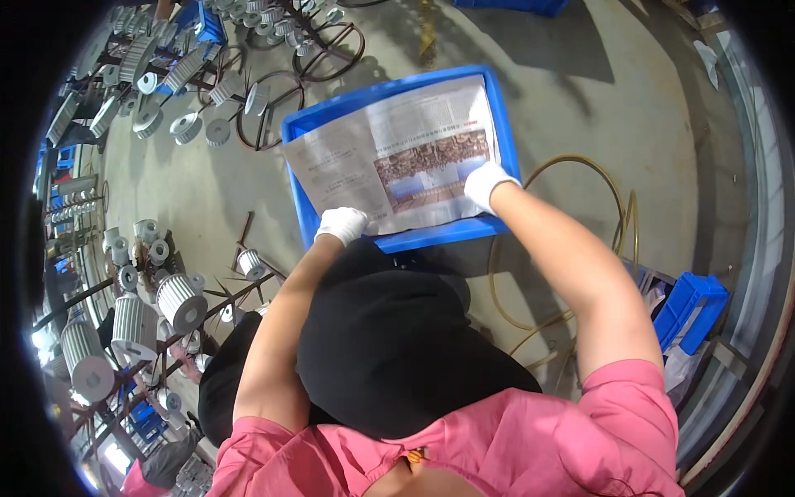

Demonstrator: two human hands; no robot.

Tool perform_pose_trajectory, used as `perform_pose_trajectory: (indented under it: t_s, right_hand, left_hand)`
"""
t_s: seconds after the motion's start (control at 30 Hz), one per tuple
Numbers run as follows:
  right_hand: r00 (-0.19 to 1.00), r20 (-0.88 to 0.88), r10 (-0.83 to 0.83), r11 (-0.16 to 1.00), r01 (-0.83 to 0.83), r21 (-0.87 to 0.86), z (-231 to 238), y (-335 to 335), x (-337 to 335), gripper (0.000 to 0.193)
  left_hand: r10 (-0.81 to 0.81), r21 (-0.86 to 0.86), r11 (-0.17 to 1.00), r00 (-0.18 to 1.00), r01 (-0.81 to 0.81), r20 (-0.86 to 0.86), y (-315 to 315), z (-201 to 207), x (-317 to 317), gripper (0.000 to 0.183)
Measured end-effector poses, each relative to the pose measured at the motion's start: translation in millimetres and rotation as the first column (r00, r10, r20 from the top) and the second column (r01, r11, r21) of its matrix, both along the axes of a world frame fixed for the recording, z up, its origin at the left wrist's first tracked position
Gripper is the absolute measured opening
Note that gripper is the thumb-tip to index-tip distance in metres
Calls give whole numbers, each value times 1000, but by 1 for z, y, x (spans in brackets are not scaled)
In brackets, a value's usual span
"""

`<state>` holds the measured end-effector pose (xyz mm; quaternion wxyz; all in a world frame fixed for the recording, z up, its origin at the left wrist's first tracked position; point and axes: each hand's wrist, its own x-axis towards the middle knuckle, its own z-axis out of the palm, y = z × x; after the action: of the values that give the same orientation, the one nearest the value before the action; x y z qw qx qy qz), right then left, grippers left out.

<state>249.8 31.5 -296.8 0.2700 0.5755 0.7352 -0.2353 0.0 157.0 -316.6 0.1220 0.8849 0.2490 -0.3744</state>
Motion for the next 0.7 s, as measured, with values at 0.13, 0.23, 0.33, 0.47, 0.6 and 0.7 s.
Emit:
perform_pose_trajectory:
  t_s: [0.13, 0.23, 0.33, 0.47, 0.6, 0.7]
  right_hand:
    - [991, 80, -104, 984, 115, -139, -42, 10, -12, 23]
    - [896, 96, -433, 881, 444, -165, -69, 18, -17, 24]
    - [838, 164, -520, 812, 545, -210, -181, -15, 6, 25]
    - [734, 151, -663, 685, 675, -274, -159, 7, -17, 33]
    - [957, 218, 189, 903, -82, -421, -63, 35, -25, 29]
    - [981, 172, 95, 917, -19, -398, -73, 23, -14, 23]
  left_hand:
    - [133, -56, 989, 987, -138, -93, 0, -24, 4, 25]
    - [326, -95, 937, 939, -337, -109, 3, -41, -1, 29]
    - [193, -111, 972, 974, -206, -117, 1, -54, 9, 30]
    - [303, -27, 952, 949, -306, -93, 7, -52, -6, 25]
    - [128, -20, 991, 988, -130, -81, 5, -34, -2, 23]
    - [94, -65, 993, 987, -103, -133, 15, -29, 3, 23]
